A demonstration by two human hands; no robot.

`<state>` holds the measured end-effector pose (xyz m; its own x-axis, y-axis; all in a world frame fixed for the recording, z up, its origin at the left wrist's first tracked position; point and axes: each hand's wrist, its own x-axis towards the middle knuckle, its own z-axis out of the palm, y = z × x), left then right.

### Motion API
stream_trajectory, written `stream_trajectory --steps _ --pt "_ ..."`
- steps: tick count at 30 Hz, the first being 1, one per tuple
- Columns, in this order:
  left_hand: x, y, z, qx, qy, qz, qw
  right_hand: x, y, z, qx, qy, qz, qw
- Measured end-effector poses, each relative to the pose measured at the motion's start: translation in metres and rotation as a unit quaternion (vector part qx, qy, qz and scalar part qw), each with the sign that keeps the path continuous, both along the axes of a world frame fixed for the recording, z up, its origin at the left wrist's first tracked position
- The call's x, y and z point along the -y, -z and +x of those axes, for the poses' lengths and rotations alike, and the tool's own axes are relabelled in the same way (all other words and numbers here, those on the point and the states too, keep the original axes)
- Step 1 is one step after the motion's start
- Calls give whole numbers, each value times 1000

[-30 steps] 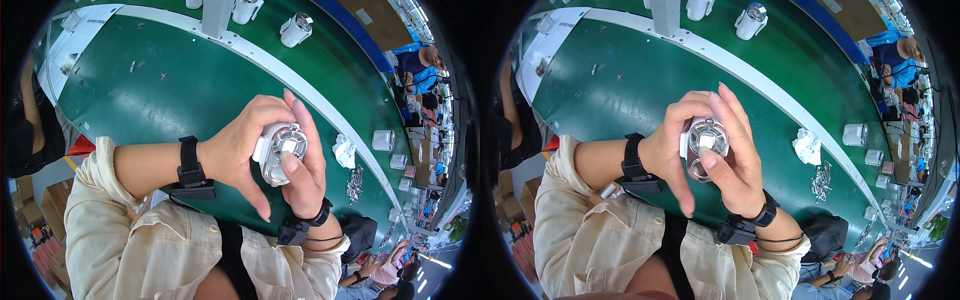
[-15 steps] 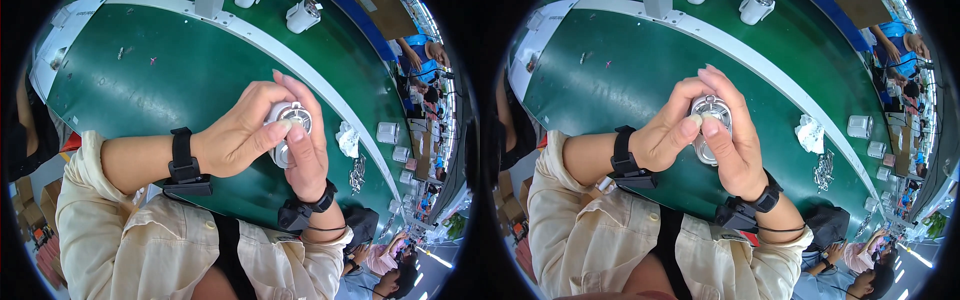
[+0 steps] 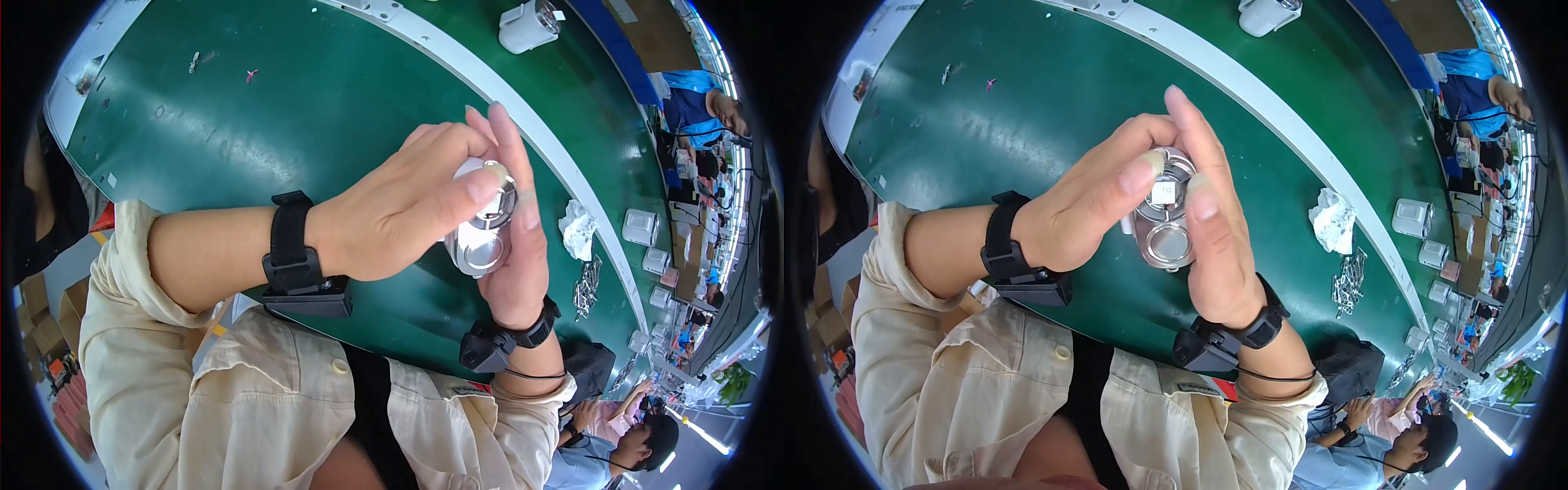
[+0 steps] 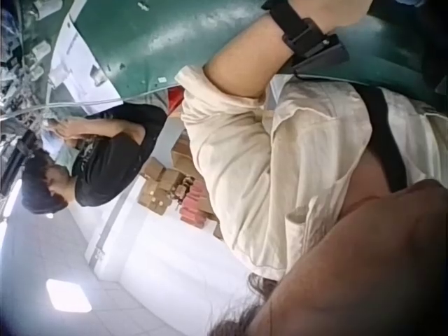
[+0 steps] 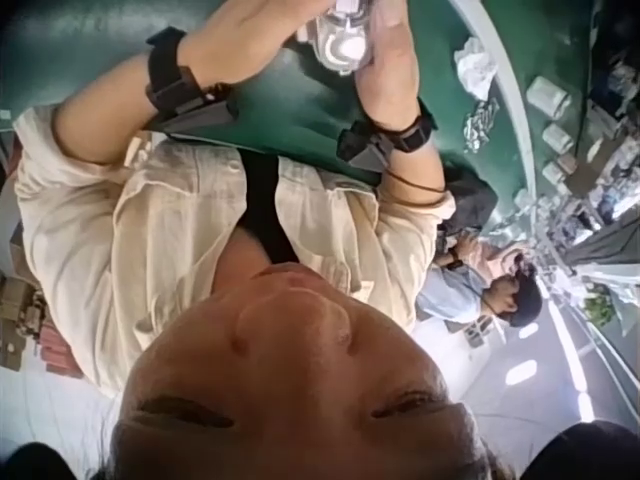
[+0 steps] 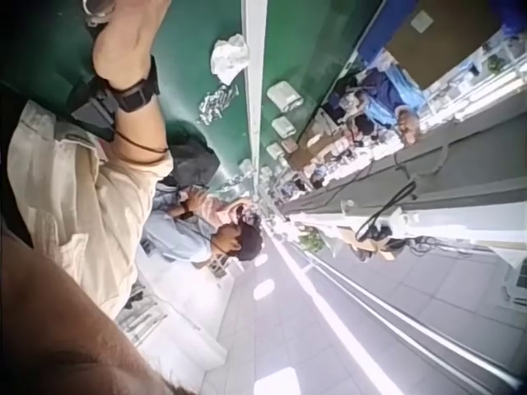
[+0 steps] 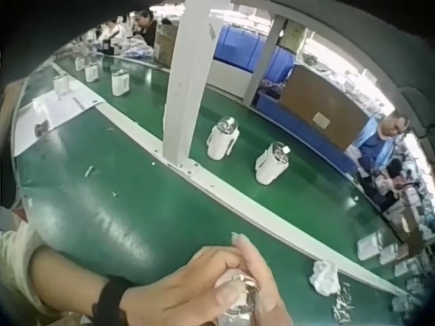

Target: Assembling small components onto white electronic device housings on an assembly line.

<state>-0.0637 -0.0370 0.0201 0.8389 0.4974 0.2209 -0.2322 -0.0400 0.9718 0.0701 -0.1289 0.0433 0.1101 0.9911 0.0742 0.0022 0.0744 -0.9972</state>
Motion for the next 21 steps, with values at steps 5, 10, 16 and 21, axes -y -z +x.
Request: stream_trajectory --steps 5,10,16,21 --pt "1 8 2 -39 14 -12 999 0 7 -5 15 63 -54 996" --pt "1 5 1 -13 51 -125 991 0 9 -4 41 76 -52 995" --pt "2 -1 1 -29 55 -189 980 2 15 -4 66 85 -54 993" --pt "2 2 -2 -28 58 -175 982 -1 13 -12 109 106 -5 988"
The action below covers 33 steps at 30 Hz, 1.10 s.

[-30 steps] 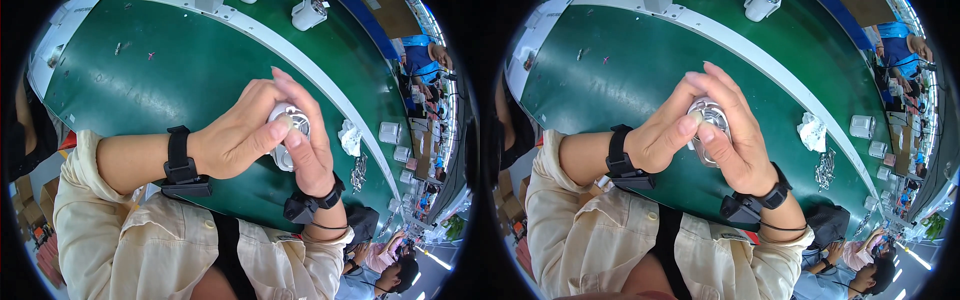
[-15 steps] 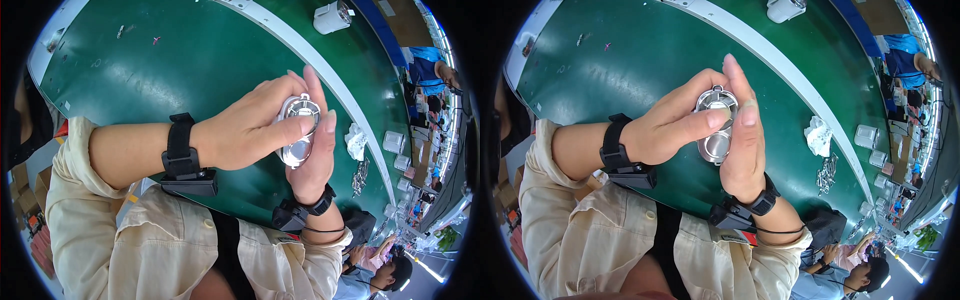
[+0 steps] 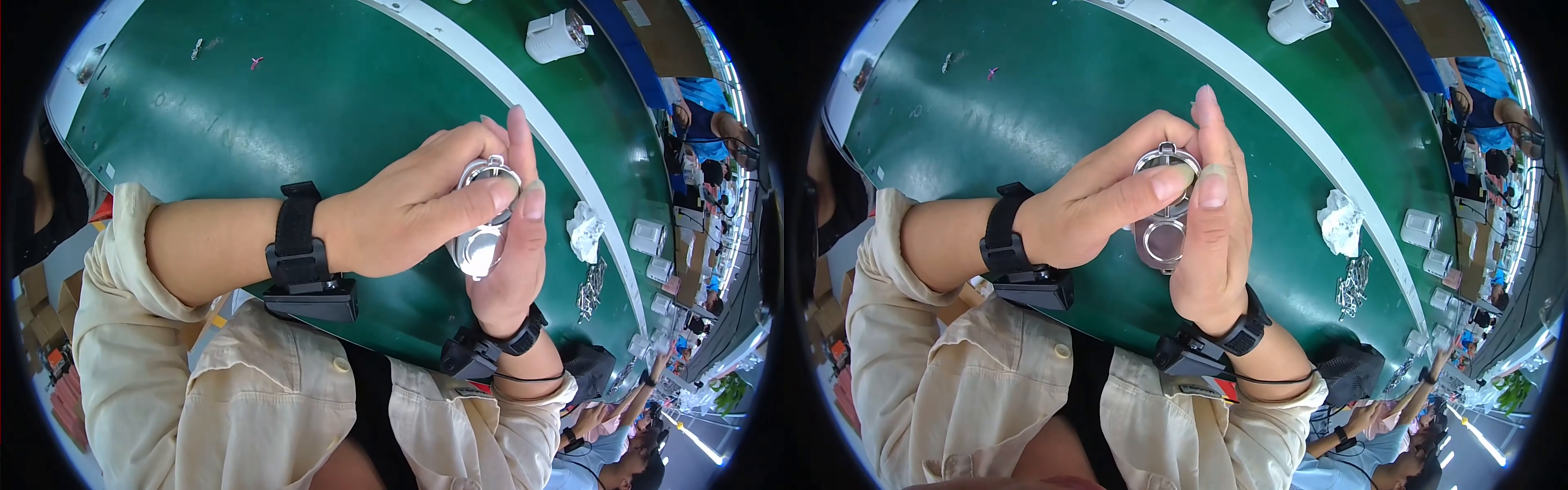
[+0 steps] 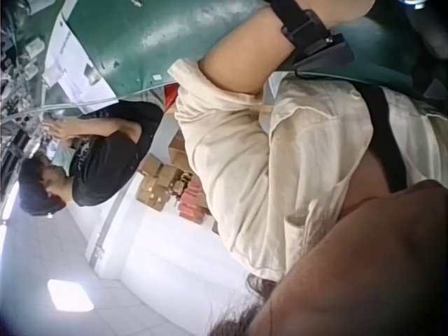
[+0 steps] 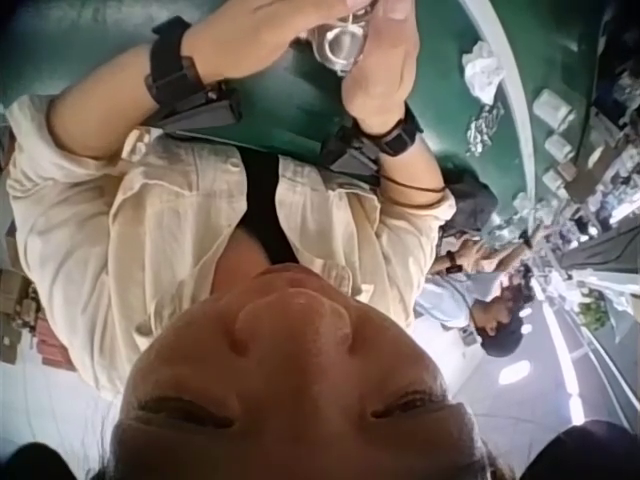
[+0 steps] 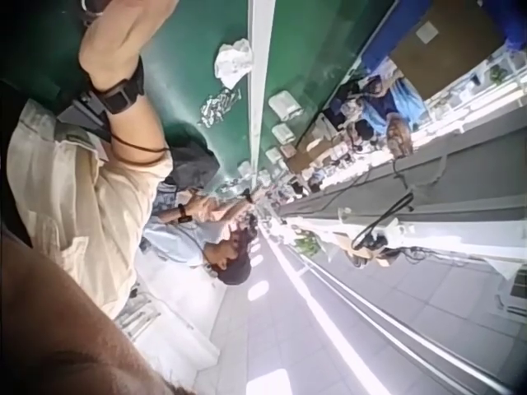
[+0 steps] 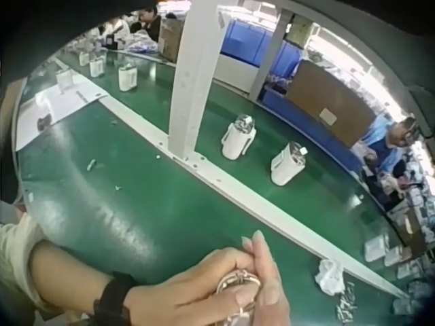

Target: Assembling small components onto white electronic device housings on an assembly line.

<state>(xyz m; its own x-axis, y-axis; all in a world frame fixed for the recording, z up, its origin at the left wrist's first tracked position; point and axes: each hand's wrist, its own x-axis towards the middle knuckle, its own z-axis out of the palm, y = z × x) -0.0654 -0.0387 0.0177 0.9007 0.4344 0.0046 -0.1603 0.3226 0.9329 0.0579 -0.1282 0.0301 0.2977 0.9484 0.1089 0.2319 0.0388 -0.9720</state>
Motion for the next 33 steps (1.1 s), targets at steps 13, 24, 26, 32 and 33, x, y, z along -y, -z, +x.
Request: stream_trajectory --steps 13,24,26,32,33 --pt "-4 9 2 39 -2 91 995 0 -5 2 -72 13 -56 996" --pt "-4 9 1 51 -1 66 997 -2 -2 0 -140 31 -54 988" --pt "-4 10 0 43 -2 78 996 -2 -2 -3 -153 36 -52 986" --pt "-3 9 1 55 -39 161 985 -1 0 -4 -129 24 -54 990" --pt "-3 8 -2 40 -32 146 988 -2 0 -5 -125 27 -55 990"
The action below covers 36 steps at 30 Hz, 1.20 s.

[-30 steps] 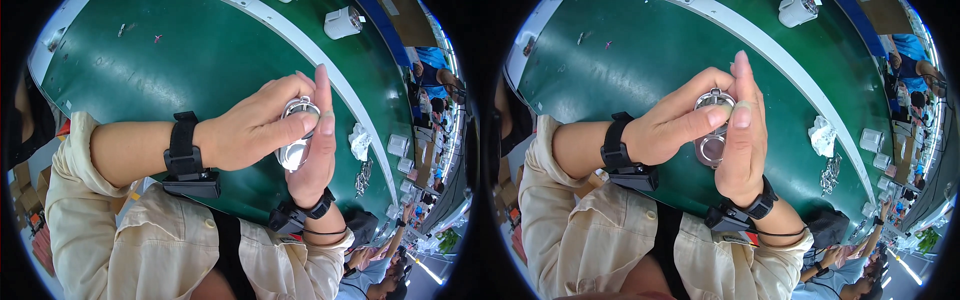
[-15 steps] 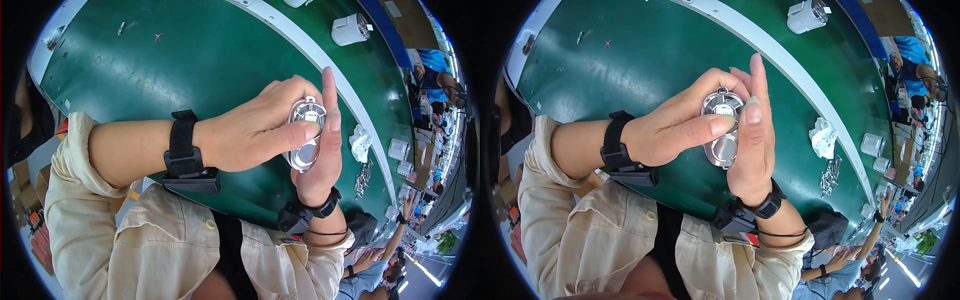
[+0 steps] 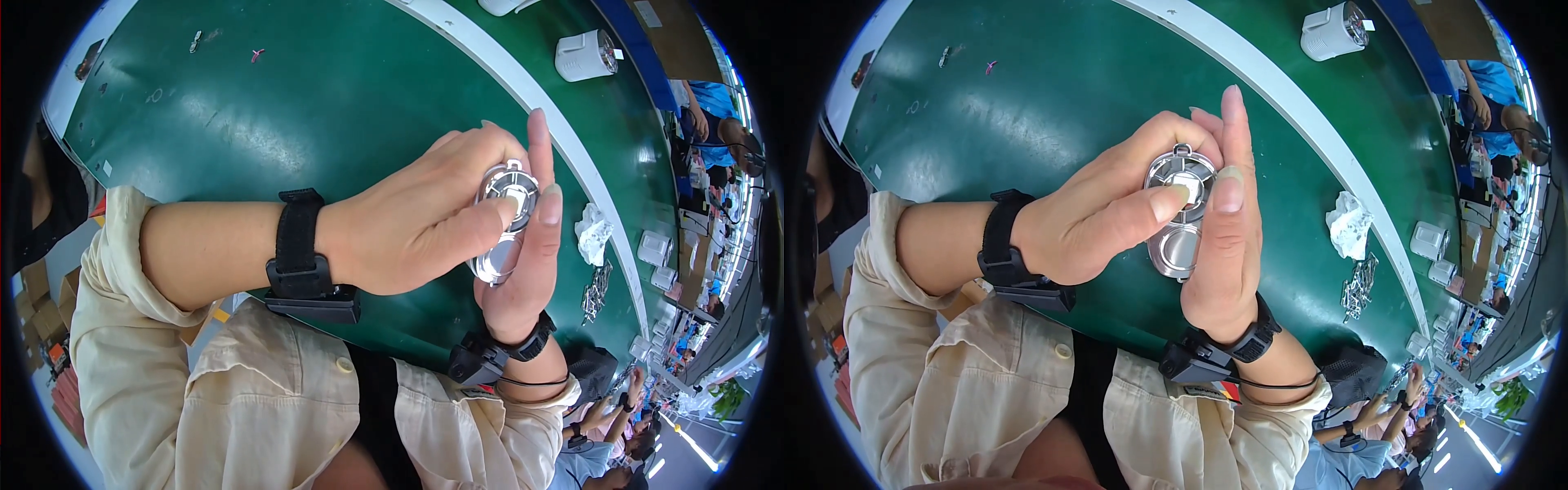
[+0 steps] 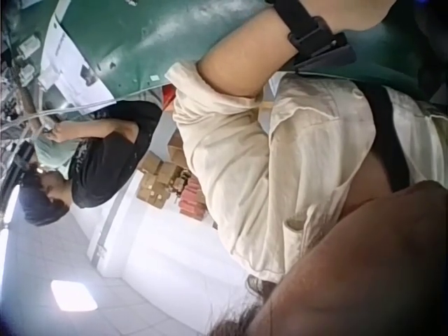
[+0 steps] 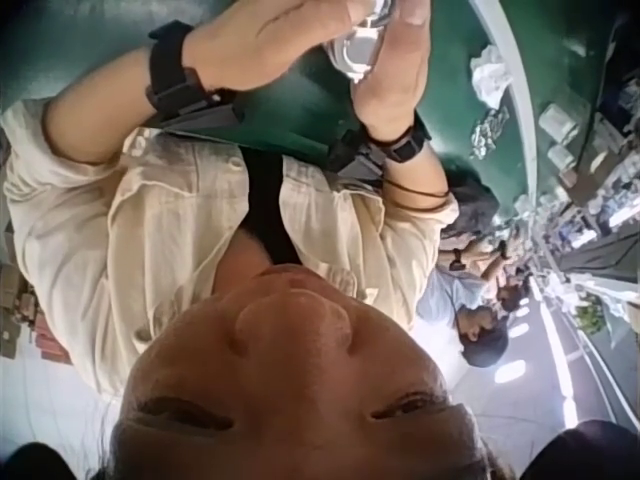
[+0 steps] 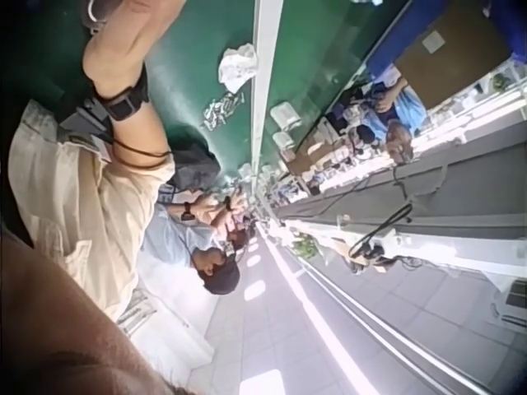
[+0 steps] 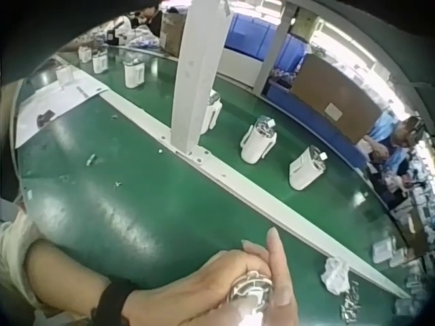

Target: Assembling small components onto white electronic device housings on an assembly line.

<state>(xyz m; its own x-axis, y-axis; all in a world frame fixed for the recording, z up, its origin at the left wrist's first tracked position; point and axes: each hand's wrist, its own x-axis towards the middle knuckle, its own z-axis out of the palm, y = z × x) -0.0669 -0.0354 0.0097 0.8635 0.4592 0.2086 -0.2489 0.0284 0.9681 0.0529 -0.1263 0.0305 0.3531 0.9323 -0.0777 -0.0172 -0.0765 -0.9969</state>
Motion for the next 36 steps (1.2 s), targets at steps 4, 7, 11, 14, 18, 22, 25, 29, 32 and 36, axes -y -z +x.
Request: stream_trajectory --steps 4,7,11,14,18,22,25,29,32,36 --pt "-1 -5 -3 -39 7 -30 999 3 1 3 25 -16 -10 1000" --pt "-1 -4 -2 -54 -4 -26 998 4 3 5 32 -27 -11 999" --pt "0 0 -1 -41 -9 -23 999 1 3 2 1 -20 -8 1000" --pt "0 -1 -1 -39 -21 -30 999 -1 0 1 -43 3 -12 999" --pt "-2 -6 -5 -60 2 -58 997 0 -1 5 -9 -31 -33 999" --pt "-2 -4 -4 -53 -7 -38 998 -2 0 5 -25 -33 -22 999" --pt "0 2 -1 -37 -20 -27 999 -4 -4 5 -59 -30 -31 997" --pt "3 4 1 -13 -34 -36 999 0 -3 8 -50 -56 -29 997" --pt "5 4 1 -8 -29 -57 998 1 -3 8 -59 -62 -20 996" --pt "2 7 1 -10 -23 -69 997 -1 0 8 -48 -62 -24 997"
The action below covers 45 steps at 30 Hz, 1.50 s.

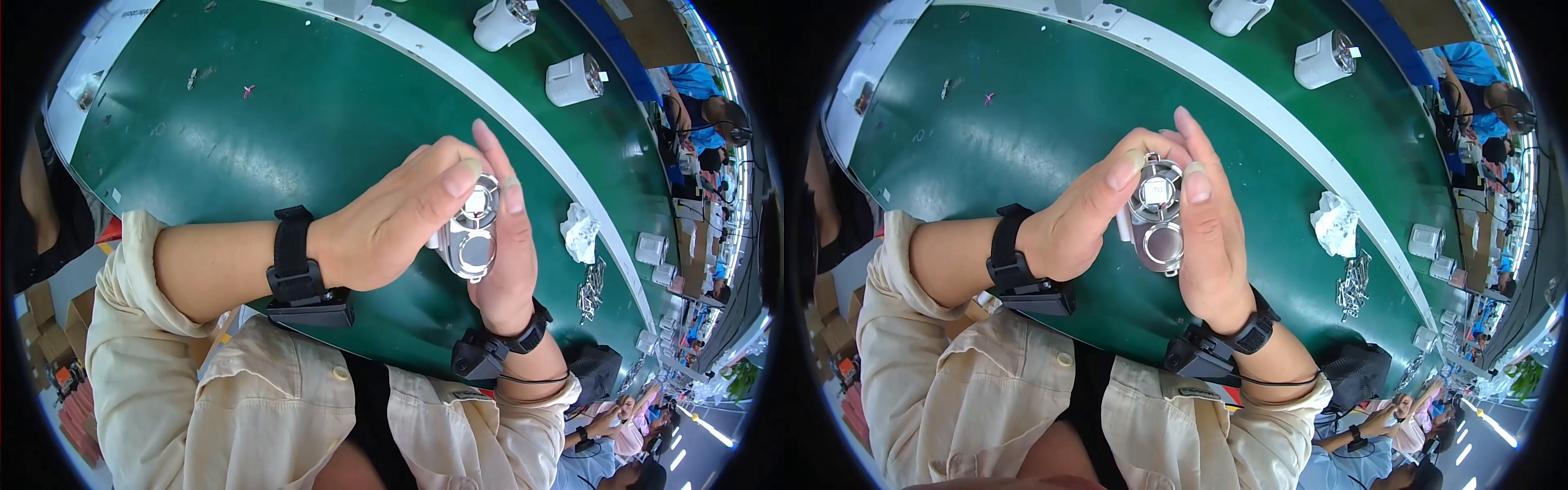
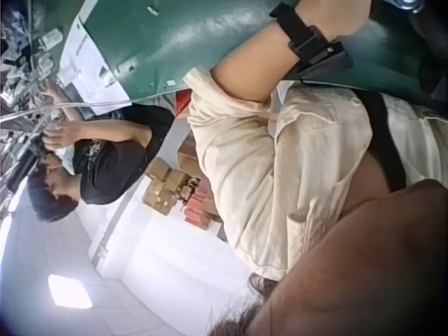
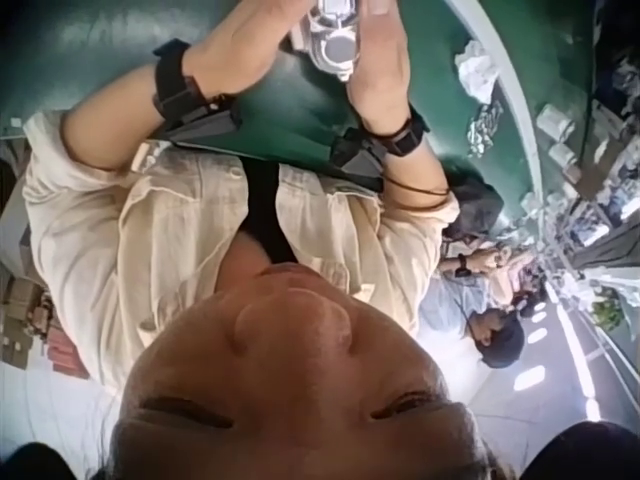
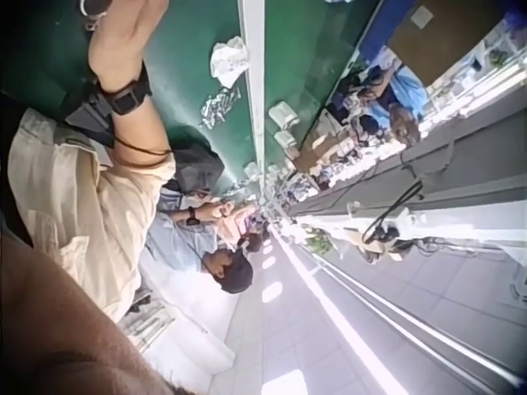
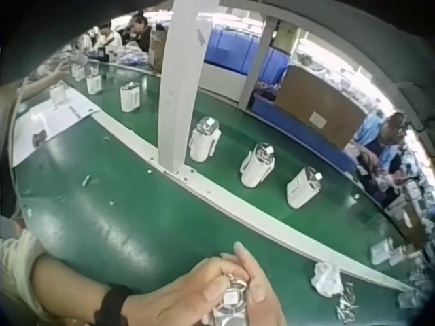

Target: Assembling small components onto white electronic device housings on an assembly line.

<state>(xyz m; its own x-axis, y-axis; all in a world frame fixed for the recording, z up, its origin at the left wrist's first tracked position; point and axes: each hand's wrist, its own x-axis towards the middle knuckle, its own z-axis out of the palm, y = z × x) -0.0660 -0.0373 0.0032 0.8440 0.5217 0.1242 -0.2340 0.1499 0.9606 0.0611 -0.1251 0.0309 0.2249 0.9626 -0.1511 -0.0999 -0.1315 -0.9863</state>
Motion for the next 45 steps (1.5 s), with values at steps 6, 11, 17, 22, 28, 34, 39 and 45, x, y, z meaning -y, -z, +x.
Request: stream_trajectory --steps 6,11,17,22,28,34,39,45 --pt "-1 1 1 49 -18 36 998 -2 4 6 103 -20 38 994" --pt "-8 2 -2 32 -25 103 994 -2 1 -2 197 1 161 967" --pt "1 17 6 49 -25 37 998 -5 -8 30 350 -104 150 919" --pt "-9 11 -7 20 -36 142 989 -12 -23 113 165 159 113 967" --pt "-10 5 -1 6 -28 175 984 -24 39 277 359 418 2 835" --pt "-10 5 -4 -27 -42 216 975 -38 29 253 584 398 -18 708" --pt "-9 6 -5 -15 -43 215 976 -81 10 187 756 370 -10 540" --pt "-5 4 0 -26 -61 197 978 -60 -12 183 580 251 -140 762"
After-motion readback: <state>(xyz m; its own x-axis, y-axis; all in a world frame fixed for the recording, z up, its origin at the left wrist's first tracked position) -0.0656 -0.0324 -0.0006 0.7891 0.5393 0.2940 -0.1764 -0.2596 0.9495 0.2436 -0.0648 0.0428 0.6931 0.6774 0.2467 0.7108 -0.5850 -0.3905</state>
